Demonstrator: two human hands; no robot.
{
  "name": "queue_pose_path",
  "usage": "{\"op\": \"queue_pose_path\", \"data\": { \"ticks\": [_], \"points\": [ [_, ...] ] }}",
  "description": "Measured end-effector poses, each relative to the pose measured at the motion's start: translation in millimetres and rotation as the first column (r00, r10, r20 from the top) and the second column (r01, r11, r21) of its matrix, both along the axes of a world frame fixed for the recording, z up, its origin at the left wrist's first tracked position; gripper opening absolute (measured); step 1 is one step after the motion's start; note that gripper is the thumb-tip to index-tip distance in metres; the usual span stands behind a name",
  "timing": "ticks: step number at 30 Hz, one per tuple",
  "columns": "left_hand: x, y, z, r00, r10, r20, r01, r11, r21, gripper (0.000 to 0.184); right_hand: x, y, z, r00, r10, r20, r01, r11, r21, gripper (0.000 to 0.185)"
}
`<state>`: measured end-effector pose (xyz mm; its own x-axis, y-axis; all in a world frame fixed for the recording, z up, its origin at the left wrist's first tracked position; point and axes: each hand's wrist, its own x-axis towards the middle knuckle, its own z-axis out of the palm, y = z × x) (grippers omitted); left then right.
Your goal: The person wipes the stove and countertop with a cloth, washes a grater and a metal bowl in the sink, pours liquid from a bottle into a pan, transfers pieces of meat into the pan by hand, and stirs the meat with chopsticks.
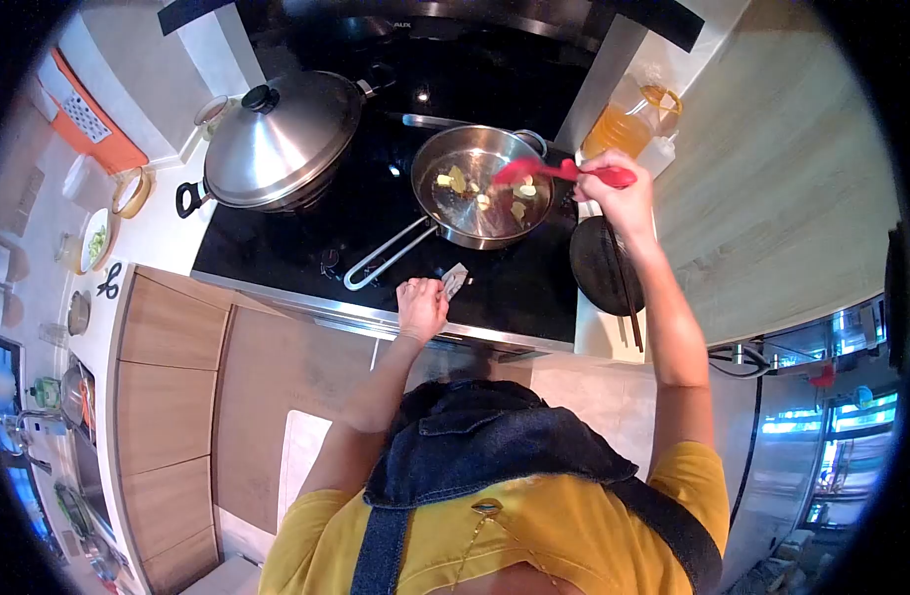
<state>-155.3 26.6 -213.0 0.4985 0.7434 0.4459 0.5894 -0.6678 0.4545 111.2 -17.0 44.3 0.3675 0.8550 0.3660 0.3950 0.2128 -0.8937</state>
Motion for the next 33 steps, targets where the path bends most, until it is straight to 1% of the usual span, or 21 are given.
{"op": "queue_pose_path", "data": {
  "ticks": [1, 2, 3, 5, 6, 7, 9, 10, 11, 13, 15, 16, 17, 19, 22, 23, 25, 26, 27, 29, 33],
  "points": [
    [0.3, 0.5, 1.1, 1.000, -0.004, -0.002, 0.004, 1.000, -0.013, 0.014, -0.5, 7.7, -11.9, 0.999, -0.022, 0.034, 0.017, 0.992, 0.122, 0.008],
    [0.9, 1.3, 2.1, 1.000, -0.001, 0.001, 0.001, 1.000, -0.009, 0.014, 0.1, 13.4, -20.9, 0.997, 0.011, -0.075, 0.004, 0.982, 0.189, 0.009],
    [1.2, 1.2, 0.9, 1.000, 0.005, -0.007, -0.005, 1.000, -0.002, 0.015, 4.0, 20.9, -31.8, 0.997, 0.015, -0.071, -0.001, 0.982, 0.189, 0.009],
    [0.7, -0.1, -1.5, 1.000, 0.010, -0.019, -0.010, 1.000, 0.003, 0.016, 10.3, 34.3, -49.2, 0.993, 0.001, 0.116, -0.041, 0.939, 0.343, 0.009],
    [0.4, -0.1, -1.8, 1.000, 0.008, -0.010, -0.007, 1.000, 0.013, 0.017, 6.2, 34.4, -43.3, 0.921, -0.105, 0.375, -0.065, 0.909, 0.413, 0.008],
    [0.2, 0.5, -2.1, 1.000, 0.005, -0.001, -0.005, 1.000, 0.023, 0.017, 2.7, 30.2, -38.0, 0.921, -0.105, 0.374, -0.064, 0.908, 0.413, 0.008],
    [0.4, 2.0, -4.3, 1.000, 0.008, 0.000, -0.008, 1.000, 0.026, 0.017, -6.7, 11.8, -26.4, 0.856, -0.172, 0.488, 0.018, 0.952, 0.304, 0.009],
    [0.4, 1.1, -4.9, 1.000, 0.012, 0.002, -0.012, 1.000, 0.025, 0.017, -10.0, 1.8, -19.5, 0.874, -0.182, 0.452, 0.083, 0.970, 0.229, 0.010],
    [0.1, 0.2, -5.9, 1.000, 0.013, 0.003, -0.014, 1.000, 0.018, 0.017, -15.1, -7.2, -14.0, 0.874, -0.177, 0.453, 0.081, 0.972, 0.222, 0.010],
    [1.0, -0.1, -3.6, 1.000, 0.023, -0.017, -0.023, 1.000, -0.008, 0.017, -25.3, -23.7, -2.9, 0.941, -0.148, 0.304, 0.126, 0.988, 0.090, 0.011],
    [1.8, 0.5, -4.0, 1.000, 0.017, -0.006, -0.017, 1.000, -0.003, 0.017, -33.9, -31.7, 14.0, 0.966, -0.092, 0.242, 0.079, 0.995, 0.065, 0.011],
    [1.9, 0.3, -4.3, 1.000, 0.017, -0.005, -0.017, 1.000, 0.003, 0.017, -37.1, -33.6, 25.7, 0.995, -0.093, 0.019, 0.094, 0.996, -0.004, 0.010],
    [1.6, 0.3, -4.2, 1.000, 0.018, -0.003, -0.018, 1.000, 0.011, 0.017, -38.6, -34.8, 35.0, 0.973, -0.105, -0.206, 0.092, 0.993, -0.073, 0.009],
    [1.4, 0.8, -4.3, 1.000, 0.015, 0.002, -0.015, 1.000, 0.015, 0.017, -29.2, -32.1, 48.1, 0.975, -0.063, -0.212, 0.050, 0.997, -0.065, 0.010],
    [2.0, 1.3, -4.6, 1.000, 0.013, 0.010, -0.013, 1.000, 0.018, 0.018, -14.0, -29.4, 69.3, 0.989, 0.150, -0.008, -0.148, 0.961, -0.232, 0.010],
    [1.7, 1.0, -4.8, 1.000, 0.011, 0.008, -0.011, 1.000, 0.020, 0.018, -13.4, -26.0, 68.2, 0.989, 0.151, -0.012, -0.149, 0.961, -0.233, 0.010],
    [1.6, 1.4, -5.3, 1.000, 0.013, 0.002, -0.013, 0.999, 0.032, 0.018, -18.1, -19.4, 63.0, 0.963, 0.256, 0.083, -0.212, 0.911, -0.354, 0.008],
    [2.0, 1.4, -5.5, 1.000, 0.014, -0.001, -0.014, 0.999, 0.044, 0.018, -25.6, -17.0, 57.7, 0.977, 0.205, 0.059, -0.172, 0.920, -0.353, 0.007],
    [2.1, 0.9, -6.0, 1.000, 0.012, -0.005, -0.012, 0.999, 0.045, 0.018, -31.3, -14.9, 48.9, 0.982, 0.178, 0.056, -0.154, 0.943, -0.294, 0.005],
    [2.2, 1.4, -6.0, 1.000, 0.010, 0.022, -0.011, 0.999, 0.050, 0.018, -23.9, 0.5, 11.6, 0.957, 0.202, 0.207, -0.207, 0.978, 0.003, 0.005],
    [2.9, 1.9, -4.0, 0.999, 0.024, 0.022, -0.026, 0.998, 0.053, 0.019, -21.0, 8.3, -2.6, 0.986, 0.050, 0.157, -0.079, 0.980, 0.182, 0.009]
  ]
}}
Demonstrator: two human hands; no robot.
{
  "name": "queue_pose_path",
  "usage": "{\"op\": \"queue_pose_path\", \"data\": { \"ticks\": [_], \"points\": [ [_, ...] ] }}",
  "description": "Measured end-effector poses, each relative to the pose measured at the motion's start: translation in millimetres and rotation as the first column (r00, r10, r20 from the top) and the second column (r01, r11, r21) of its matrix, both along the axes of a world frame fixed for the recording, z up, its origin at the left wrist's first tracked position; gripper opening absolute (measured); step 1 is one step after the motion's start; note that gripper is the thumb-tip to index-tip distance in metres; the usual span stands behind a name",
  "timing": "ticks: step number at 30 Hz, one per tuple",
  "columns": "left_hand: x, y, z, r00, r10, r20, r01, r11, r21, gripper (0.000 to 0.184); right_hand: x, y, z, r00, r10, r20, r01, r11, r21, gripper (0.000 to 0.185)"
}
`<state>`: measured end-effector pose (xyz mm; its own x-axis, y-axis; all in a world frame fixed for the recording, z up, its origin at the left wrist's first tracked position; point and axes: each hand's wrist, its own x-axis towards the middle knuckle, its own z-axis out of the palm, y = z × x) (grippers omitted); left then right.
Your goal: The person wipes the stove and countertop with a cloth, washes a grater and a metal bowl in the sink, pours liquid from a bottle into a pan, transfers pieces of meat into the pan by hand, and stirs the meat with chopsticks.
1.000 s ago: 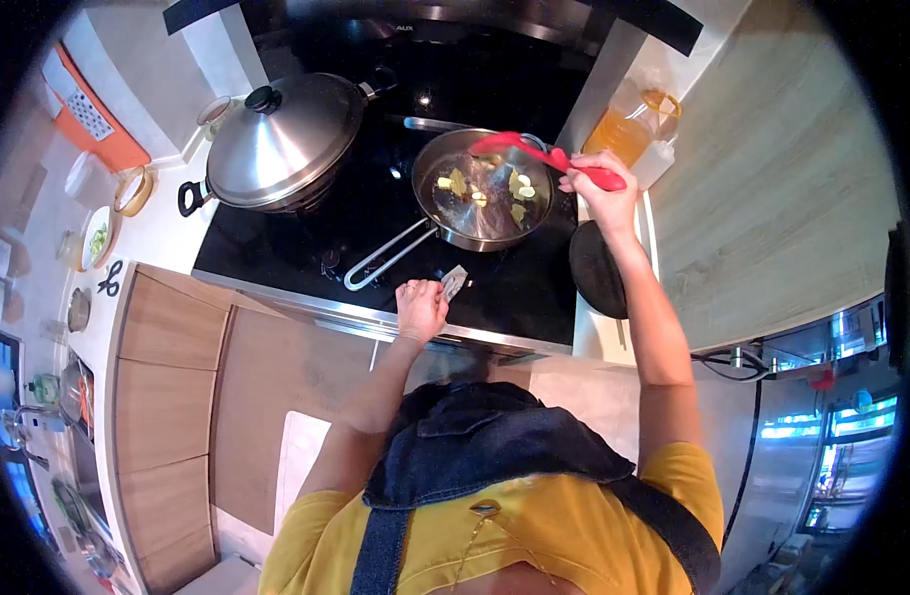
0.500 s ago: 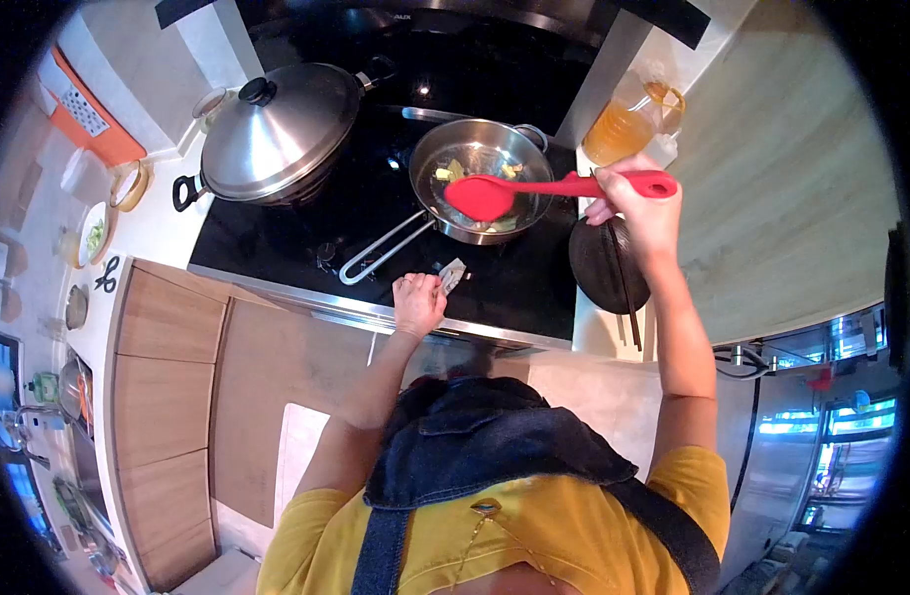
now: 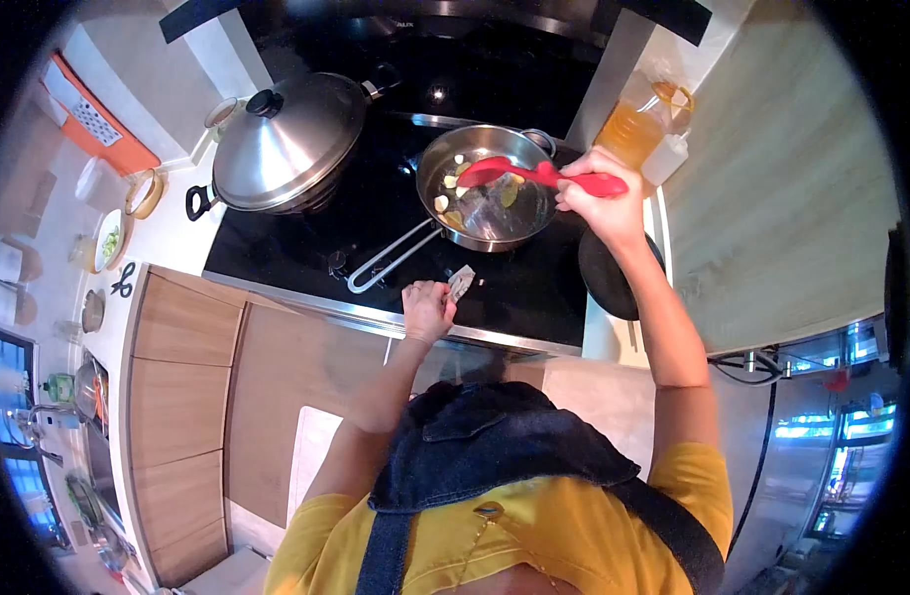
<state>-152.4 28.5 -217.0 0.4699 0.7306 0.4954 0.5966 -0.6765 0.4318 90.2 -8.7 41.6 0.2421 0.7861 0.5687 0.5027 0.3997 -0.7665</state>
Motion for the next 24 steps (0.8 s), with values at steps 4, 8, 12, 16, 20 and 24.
{"op": "queue_pose_path", "data": {
  "ticks": [4, 8, 12, 16, 20, 24],
  "points": [
    [0.2, -3.6, 4.3, 0.998, 0.000, -0.059, -0.003, 0.999, -0.052, 0.018, 5.6, 12.4, -19.4, 0.977, 0.006, 0.213, -0.056, 0.972, 0.227, 0.013],
    [0.0, -4.0, 3.3, 0.998, 0.024, -0.054, -0.025, 0.999, -0.021, 0.018, 15.4, 7.3, -53.6, 0.960, 0.098, 0.264, -0.130, 0.986, 0.104, 0.015],
    [2.6, -2.6, 1.6, 0.997, 0.037, -0.072, -0.038, 0.999, -0.014, 0.019, 16.3, -6.9, -33.4, 0.981, 0.035, 0.191, -0.059, 0.991, 0.121, 0.015],
    [2.1, -2.6, 3.4, 0.996, 0.034, -0.078, -0.035, 0.999, -0.011, 0.016, 10.7, -1.7, -46.7, 0.962, 0.201, 0.185, -0.221, 0.971, 0.094, 0.017],
    [2.1, -2.8, 1.9, 0.997, 0.030, -0.072, -0.032, 0.999, -0.016, 0.016, 16.4, -17.4, -38.6, 0.848, 0.420, 0.323, -0.415, 0.906, -0.088, 0.016],
    [2.2, -2.6, 2.5, 0.996, 0.032, -0.079, -0.033, 0.999, -0.010, 0.019, 31.2, -29.6, -21.5, 0.904, 0.254, 0.345, -0.270, 0.963, -0.002, 0.016]
  ]
}}
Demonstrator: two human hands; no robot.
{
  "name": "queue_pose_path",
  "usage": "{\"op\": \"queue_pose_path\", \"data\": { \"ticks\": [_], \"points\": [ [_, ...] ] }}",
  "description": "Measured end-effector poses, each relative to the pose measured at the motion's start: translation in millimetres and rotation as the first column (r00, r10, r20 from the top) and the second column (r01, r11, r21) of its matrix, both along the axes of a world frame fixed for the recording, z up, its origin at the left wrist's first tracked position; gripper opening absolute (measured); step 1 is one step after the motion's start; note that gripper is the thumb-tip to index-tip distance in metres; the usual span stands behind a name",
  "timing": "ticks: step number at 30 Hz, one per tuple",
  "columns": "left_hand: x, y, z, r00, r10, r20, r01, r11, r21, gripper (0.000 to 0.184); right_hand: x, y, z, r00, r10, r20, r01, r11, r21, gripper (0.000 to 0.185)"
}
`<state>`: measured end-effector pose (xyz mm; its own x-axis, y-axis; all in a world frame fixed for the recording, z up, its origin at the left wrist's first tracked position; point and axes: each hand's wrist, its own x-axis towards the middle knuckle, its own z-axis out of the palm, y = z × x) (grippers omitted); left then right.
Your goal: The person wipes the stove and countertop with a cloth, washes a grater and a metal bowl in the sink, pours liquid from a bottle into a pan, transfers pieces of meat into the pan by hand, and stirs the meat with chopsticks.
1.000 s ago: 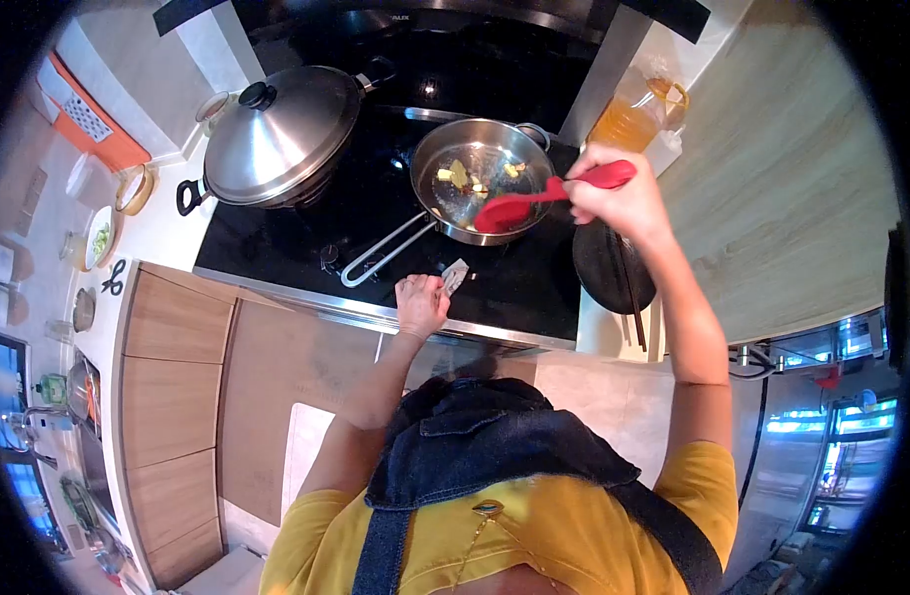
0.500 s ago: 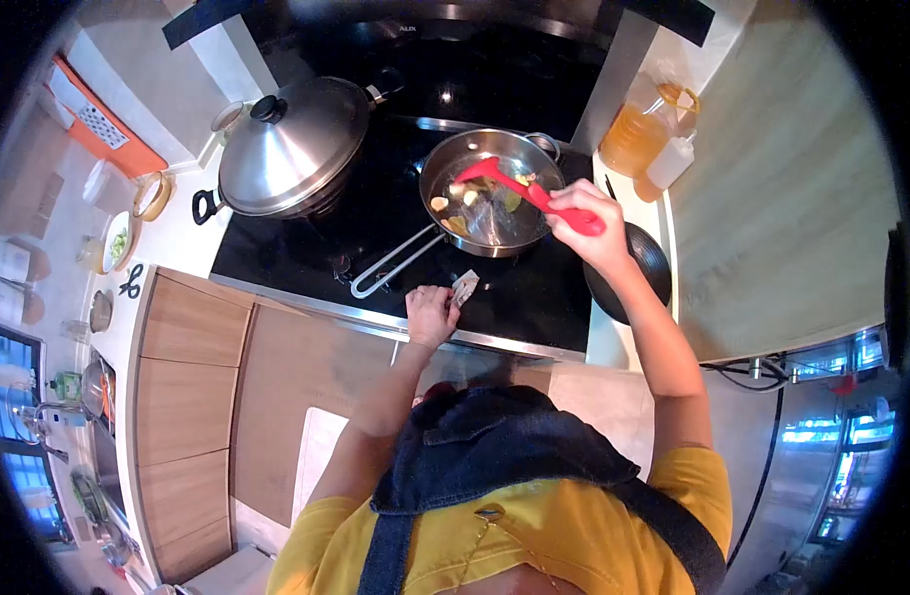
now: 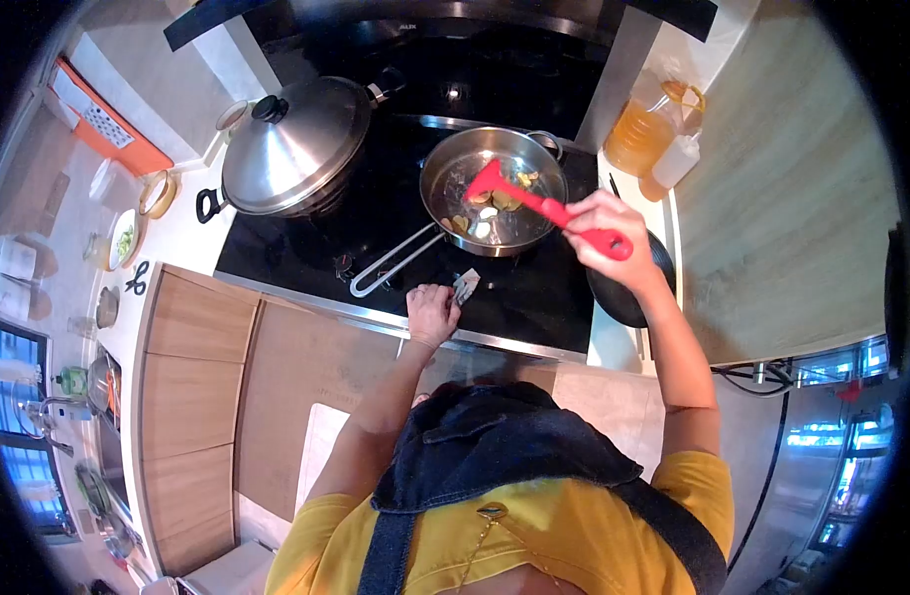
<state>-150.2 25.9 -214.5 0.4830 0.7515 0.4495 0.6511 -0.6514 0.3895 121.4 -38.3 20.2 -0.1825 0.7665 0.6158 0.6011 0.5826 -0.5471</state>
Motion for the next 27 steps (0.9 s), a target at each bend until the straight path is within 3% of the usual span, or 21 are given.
{"op": "queue_pose_path", "data": {
  "ticks": [4, 6, 12, 14, 18, 20, 24, 27],
  "points": [
    [1.2, -1.3, 1.3, 1.000, 0.006, 0.006, -0.007, 1.000, 0.010, 0.016, 2.4, 19.4, -26.3, 0.964, -0.220, -0.146, 0.242, 0.957, 0.157, 0.017],
    [0.6, -0.2, 1.1, 1.000, 0.006, 0.002, -0.006, 1.000, 0.001, 0.016, -4.1, 18.6, -39.1, 0.939, -0.274, -0.207, 0.301, 0.946, 0.116, 0.017],
    [-0.1, 0.0, -0.4, 1.000, 0.004, 0.021, -0.003, 1.000, -0.002, 0.018, -13.9, -22.8, -5.7, 0.871, -0.279, -0.404, 0.261, 0.960, -0.099, 0.016],
    [-0.1, -0.1, -1.3, 1.000, -0.003, 0.022, 0.003, 1.000, -0.006, 0.018, -18.3, -37.2, 11.9, 0.875, -0.330, -0.353, 0.306, 0.944, -0.124, 0.017],
    [-0.2, 0.1, -2.1, 1.000, 0.009, 0.006, -0.009, 1.000, -0.001, 0.017, -24.1, -36.3, -0.7, 0.859, -0.387, -0.334, 0.359, 0.922, -0.143, 0.015],
    [0.3, 0.9, -0.3, 1.000, 0.008, -0.010, -0.008, 1.000, -0.020, 0.016, -26.7, -23.6, -15.4, 0.781, -0.438, -0.445, 0.410, 0.897, -0.165, 0.012],
    [-0.4, 0.1, 0.5, 0.999, 0.006, 0.038, -0.006, 1.000, 0.012, 0.016, -28.7, -9.7, -30.4, 0.662, -0.378, -0.647, 0.415, 0.904, -0.103, 0.009],
    [0.0, 0.2, 0.1, 1.000, 0.007, 0.022, -0.007, 1.000, -0.009, 0.016, -27.6, -5.6, -43.4, 0.693, -0.403, -0.598, 0.429, 0.897, -0.108, 0.011]
  ]
}}
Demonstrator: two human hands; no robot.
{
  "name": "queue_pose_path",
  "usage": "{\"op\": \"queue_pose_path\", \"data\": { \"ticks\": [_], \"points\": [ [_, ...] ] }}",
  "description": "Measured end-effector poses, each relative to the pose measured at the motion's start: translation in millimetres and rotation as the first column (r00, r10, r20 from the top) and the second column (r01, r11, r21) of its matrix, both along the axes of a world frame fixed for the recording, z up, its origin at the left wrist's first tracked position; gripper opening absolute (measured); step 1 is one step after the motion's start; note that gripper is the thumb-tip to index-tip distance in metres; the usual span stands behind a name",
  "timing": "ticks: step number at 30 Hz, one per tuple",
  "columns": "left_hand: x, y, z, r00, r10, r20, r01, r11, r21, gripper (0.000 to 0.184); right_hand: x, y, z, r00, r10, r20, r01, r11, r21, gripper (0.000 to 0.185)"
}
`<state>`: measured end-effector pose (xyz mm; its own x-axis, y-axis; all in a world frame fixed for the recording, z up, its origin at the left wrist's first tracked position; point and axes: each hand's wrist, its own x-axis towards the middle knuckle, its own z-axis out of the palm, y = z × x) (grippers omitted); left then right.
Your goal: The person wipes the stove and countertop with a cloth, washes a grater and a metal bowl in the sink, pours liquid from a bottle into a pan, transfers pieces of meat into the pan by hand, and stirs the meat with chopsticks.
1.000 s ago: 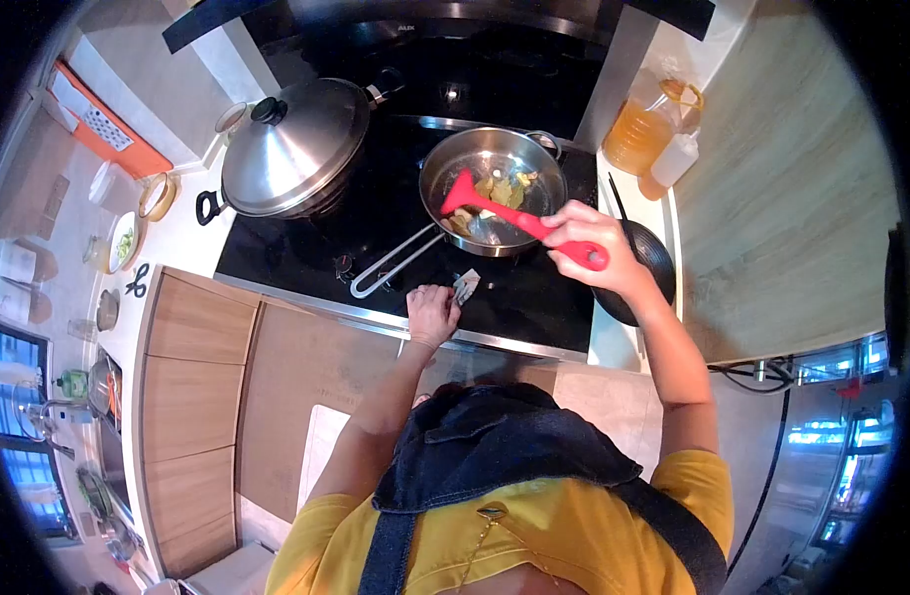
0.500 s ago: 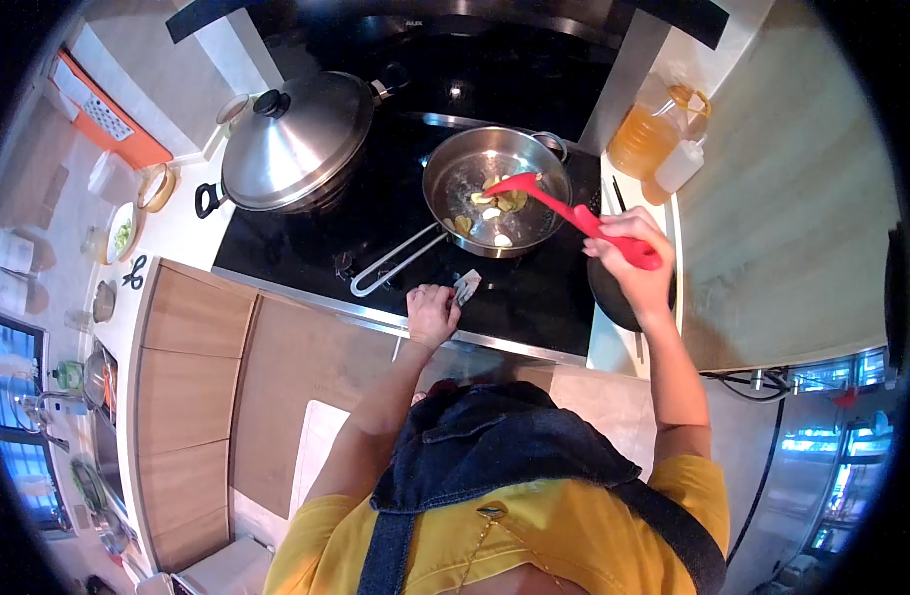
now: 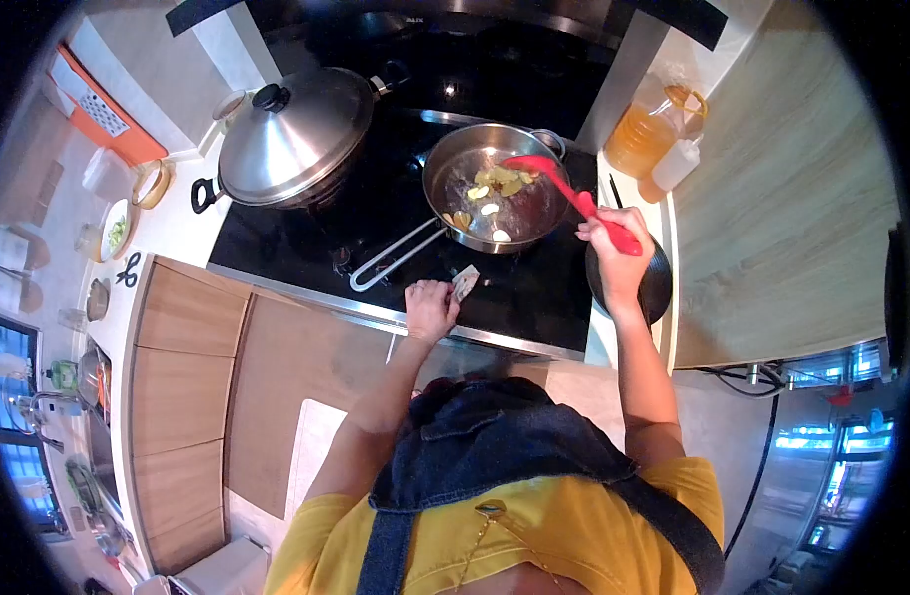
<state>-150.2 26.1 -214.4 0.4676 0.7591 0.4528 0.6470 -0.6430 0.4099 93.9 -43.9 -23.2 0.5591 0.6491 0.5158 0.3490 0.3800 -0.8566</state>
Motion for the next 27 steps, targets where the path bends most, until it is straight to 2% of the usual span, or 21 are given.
{"op": "queue_pose_path", "data": {
  "ticks": [1, 3, 9, 11, 15, 17, 19, 23, 25, 27],
  "points": [
    [-0.6, -0.1, 0.4, 1.000, 0.000, -0.028, 0.000, 1.000, -0.023, 0.016, -0.4, -0.1, -3.7, 0.999, 0.021, 0.027, -0.020, 0.999, -0.029, 0.012],
    [-0.4, 0.5, 0.9, 1.000, 0.003, -0.016, -0.003, 1.000, -0.008, 0.016, -1.2, -5.0, -4.6, 0.949, 0.067, 0.309, -0.059, 0.998, -0.034, 0.009],
    [-0.1, -0.2, -1.4, 1.000, -0.014, 0.016, 0.014, 1.000, 0.000, 0.015, -12.4, -5.4, 2.2, 0.981, 0.000, 0.195, 0.002, 1.000, -0.010, 0.016],
    [-0.3, 1.1, 0.2, 1.000, -0.008, 0.009, 0.008, 1.000, -0.010, 0.015, -12.4, -6.2, -3.9, 0.951, 0.006, 0.308, -0.001, 1.000, -0.017, 0.017],
    [-0.8, 0.3, -1.8, 1.000, 0.001, -0.001, -0.001, 1.000, -0.007, 0.016, -20.3, -24.9, 12.3, 0.934, 0.048, 0.354, -0.038, 0.999, -0.034, 0.019],
    [-0.2, 0.2, -1.3, 1.000, 0.001, -0.022, -0.001, 1.000, -0.023, 0.016, -22.2, -28.0, 16.2, 0.860, 0.059, 0.506, -0.057, 0.998, -0.019, 0.020],
    [-0.5, 0.9, -1.2, 1.000, -0.007, 0.006, 0.007, 1.000, -0.022, 0.016, -22.1, -35.8, 21.6, 0.831, 0.087, 0.550, -0.065, 0.996, -0.059, 0.019],
    [0.1, -0.1, -0.4, 1.000, 0.013, -0.001, -0.013, 1.000, 0.004, 0.014, -16.3, -46.3, 29.3, 0.862, 0.065, 0.503, -0.057, 0.998, -0.032, 0.019],
    [0.2, -0.3, -0.5, 1.000, 0.000, -0.017, 0.000, 1.000, 0.022, 0.014, -13.5, -48.3, 25.9, 0.885, 0.141, 0.443, -0.107, 0.989, -0.102, 0.019],
    [0.3, -0.6, -0.9, 1.000, -0.001, -0.018, 0.001, 1.000, 0.019, 0.014, -15.7, -51.5, 25.3, 0.897, 0.127, 0.424, -0.101, 0.991, -0.083, 0.019]
  ]
}}
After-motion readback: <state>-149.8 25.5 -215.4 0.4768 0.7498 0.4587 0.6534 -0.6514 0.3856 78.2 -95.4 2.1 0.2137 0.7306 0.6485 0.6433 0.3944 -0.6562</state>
